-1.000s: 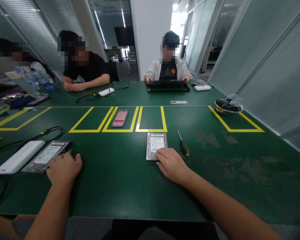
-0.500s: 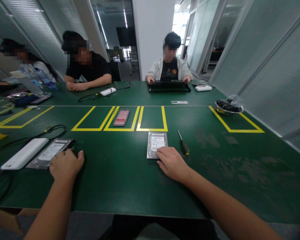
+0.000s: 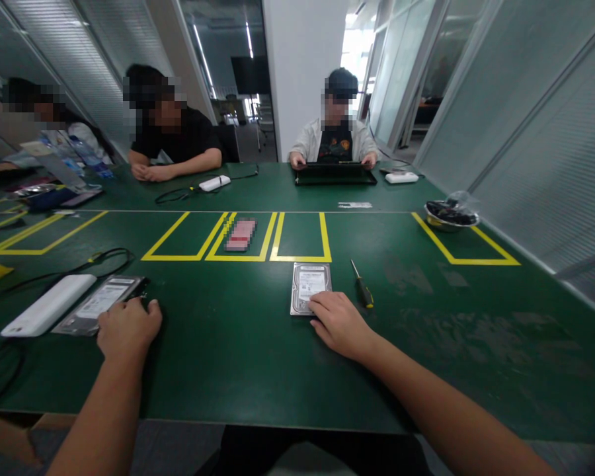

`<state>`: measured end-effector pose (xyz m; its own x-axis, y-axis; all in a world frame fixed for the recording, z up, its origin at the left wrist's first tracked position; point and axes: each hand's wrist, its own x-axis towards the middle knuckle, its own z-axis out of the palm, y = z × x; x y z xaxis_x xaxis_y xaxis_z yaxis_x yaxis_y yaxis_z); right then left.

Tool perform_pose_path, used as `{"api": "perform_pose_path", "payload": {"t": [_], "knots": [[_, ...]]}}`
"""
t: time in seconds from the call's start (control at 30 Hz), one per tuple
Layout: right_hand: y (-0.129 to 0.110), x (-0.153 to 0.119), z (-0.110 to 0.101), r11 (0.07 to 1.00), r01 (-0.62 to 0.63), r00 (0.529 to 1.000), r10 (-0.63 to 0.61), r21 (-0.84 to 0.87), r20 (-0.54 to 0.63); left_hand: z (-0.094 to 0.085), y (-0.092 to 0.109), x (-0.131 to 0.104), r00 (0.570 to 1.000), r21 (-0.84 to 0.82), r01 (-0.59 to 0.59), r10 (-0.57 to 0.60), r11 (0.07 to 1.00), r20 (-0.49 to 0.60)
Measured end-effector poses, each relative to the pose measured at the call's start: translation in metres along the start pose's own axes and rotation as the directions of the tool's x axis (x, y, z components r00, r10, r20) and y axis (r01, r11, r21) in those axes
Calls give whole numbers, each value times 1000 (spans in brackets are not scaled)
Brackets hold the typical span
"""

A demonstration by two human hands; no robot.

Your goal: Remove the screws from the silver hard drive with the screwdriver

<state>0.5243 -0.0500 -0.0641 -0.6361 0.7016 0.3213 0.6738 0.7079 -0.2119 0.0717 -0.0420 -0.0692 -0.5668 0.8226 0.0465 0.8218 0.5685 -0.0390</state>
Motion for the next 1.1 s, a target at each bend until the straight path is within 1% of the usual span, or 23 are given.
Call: {"api": "perform_pose_path", "payload": {"t": [0.1, 0.27, 0.43, 0.57, 0.67, 0.83, 0.9, 1.03, 1.1], "knots": [[1, -1, 1, 1000, 3, 1000, -3, 3, -3, 3, -7, 6, 1000, -10, 3, -3, 1000, 18], [3, -1, 3, 1000, 11, 1000, -11, 9, -8, 1, -12, 9, 997, -1, -41, 41, 999, 64], [2, -1, 1, 1000, 6, 1000, -7, 14, 7, -6, -10, 10, 996, 9, -33, 32, 999, 82], [3, -2, 0, 1000, 6, 1000, -6, 22, 15, -10, -8, 11, 994, 59, -45, 39, 997, 101], [4, -2, 1, 1000, 2, 1000, -3, 30, 18, -10, -7, 9, 994, 97, -65, 56, 993, 95], [4, -2, 1, 999, 1, 1000, -2, 33, 20, -7, -7, 9, 995, 137, -67, 56, 988, 84], [4, -2, 0, 1000, 2, 1000, -2, 31, 23, -6, -8, 12, 995, 148, -75, 63, 986, 82], [4, -3, -1, 999, 2, 1000, -3, 32, 26, -4, -15, 23, 992, 170, -67, 46, 983, 121], [3, -3, -1, 999, 2, 1000, -3, 33, 26, -2, -18, 27, 990, 154, -78, 58, 985, 129]]}}
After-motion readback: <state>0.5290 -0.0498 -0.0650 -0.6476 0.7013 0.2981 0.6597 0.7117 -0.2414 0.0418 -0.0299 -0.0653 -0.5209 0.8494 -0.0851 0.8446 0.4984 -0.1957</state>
